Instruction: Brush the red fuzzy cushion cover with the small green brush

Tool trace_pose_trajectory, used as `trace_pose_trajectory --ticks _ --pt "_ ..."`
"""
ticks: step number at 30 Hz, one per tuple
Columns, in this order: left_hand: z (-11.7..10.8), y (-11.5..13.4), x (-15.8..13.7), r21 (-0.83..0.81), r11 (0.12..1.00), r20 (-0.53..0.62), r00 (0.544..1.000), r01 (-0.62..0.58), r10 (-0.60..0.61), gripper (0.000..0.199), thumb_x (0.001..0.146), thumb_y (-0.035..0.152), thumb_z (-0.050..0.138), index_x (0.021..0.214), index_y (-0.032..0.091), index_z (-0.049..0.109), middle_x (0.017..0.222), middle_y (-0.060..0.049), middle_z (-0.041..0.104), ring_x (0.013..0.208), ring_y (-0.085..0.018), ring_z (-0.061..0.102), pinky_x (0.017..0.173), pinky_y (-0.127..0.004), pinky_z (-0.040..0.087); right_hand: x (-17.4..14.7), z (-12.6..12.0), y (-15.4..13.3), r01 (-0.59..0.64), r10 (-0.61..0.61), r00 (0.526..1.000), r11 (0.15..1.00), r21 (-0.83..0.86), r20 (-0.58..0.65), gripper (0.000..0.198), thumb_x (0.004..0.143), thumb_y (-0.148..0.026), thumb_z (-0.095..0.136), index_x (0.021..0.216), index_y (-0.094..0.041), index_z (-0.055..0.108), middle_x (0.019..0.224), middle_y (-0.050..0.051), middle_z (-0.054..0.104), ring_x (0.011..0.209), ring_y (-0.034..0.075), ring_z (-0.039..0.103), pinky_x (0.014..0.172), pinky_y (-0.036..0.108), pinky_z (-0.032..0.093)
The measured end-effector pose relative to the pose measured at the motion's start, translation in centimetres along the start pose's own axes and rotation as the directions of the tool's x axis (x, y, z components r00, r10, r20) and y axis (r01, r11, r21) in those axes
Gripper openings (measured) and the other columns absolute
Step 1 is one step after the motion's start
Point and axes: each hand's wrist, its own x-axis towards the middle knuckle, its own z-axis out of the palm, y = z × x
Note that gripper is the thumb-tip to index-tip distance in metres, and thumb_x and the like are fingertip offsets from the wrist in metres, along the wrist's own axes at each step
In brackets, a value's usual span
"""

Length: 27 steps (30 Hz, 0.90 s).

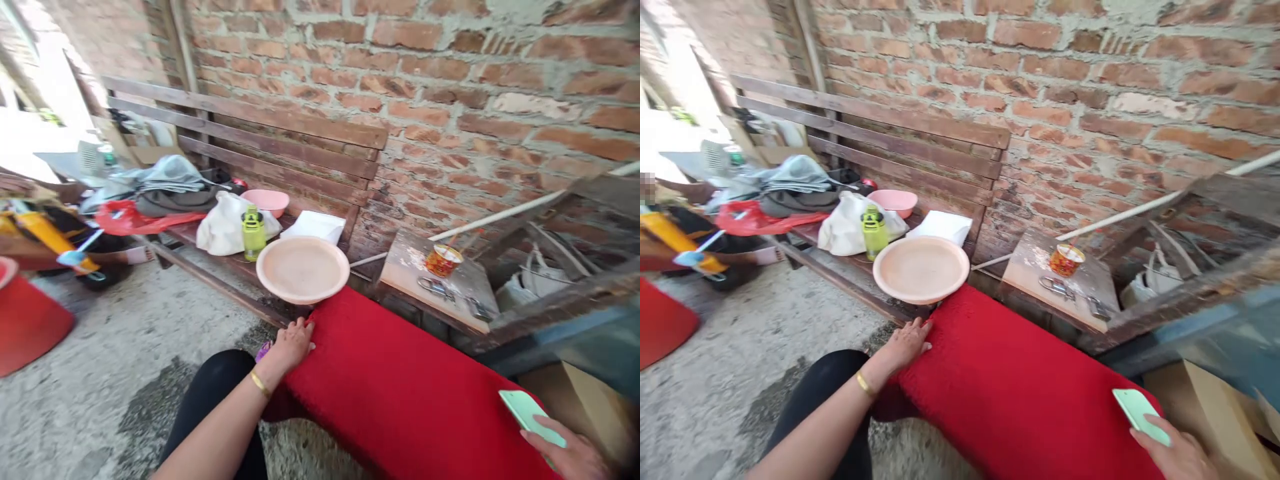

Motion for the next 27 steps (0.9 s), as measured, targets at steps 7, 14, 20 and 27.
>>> trace_pose_trajectory --ticks 7,14,20,27 --pt "-0.4 -0.7 -0.4 -0.029 0.999 0.011 0.999 0.033 -0.032 0.050 0.092 0.036 0.056 0.139 0.021 0.051 0.127 -0.018 0.062 0.116 -0.029 0.062 0.093 -0.042 0.050 -9.6 4.3 -25.0 0.573 -0.603 0.752 0.798 0.186 0.267 0.050 0.067 -0.052 0.056 0.107 -0.025 0.069 0.109 0.007 0.062 0.099 0.024 0.065 0.087 0.034 0.050" --pt "-0.7 -1.4 0.2 -0.091 0.993 0.070 0.996 0.069 -0.063 0.039 0.092 0.036 0.053 0.122 0.014 0.064 0.122 -0.021 0.065 0.112 -0.032 0.063 0.087 -0.046 0.052 -16.2 9.2 -39.7 0.779 -0.750 0.564 0.622 0.078 0.345 0.046 0.074 -0.033 0.061 0.119 -0.026 0.066 0.115 0.007 0.062 0.108 0.022 0.061 0.091 0.032 0.045" --pt "-0.4 -1.6 -0.2 -0.114 0.991 0.007 0.998 0.064 -0.064 0.038 0.095 0.032 0.047 0.122 0.010 0.064 0.118 -0.022 0.065 0.111 -0.034 0.063 0.083 -0.050 0.053 -14.1 7.4 -37.8 0.777 -0.688 0.585 0.628 -0.053 0.429 0.044 0.073 -0.031 0.061 0.116 -0.026 0.068 0.113 0.007 0.065 0.104 0.023 0.064 0.086 0.033 0.047" --pt "0.2 -2.2 -0.6 -0.082 0.996 -0.164 0.985 0.045 -0.059 0.031 0.094 0.024 0.047 0.113 0.010 0.067 0.104 -0.022 0.065 0.096 -0.032 0.067 0.075 -0.050 0.055 -13.8 4.7 -36.6 0.760 -0.642 0.614 0.639 -0.122 0.459 0.044 0.072 -0.035 0.059 0.114 -0.026 0.069 0.104 0.007 0.064 0.100 0.024 0.064 0.082 0.033 0.048"
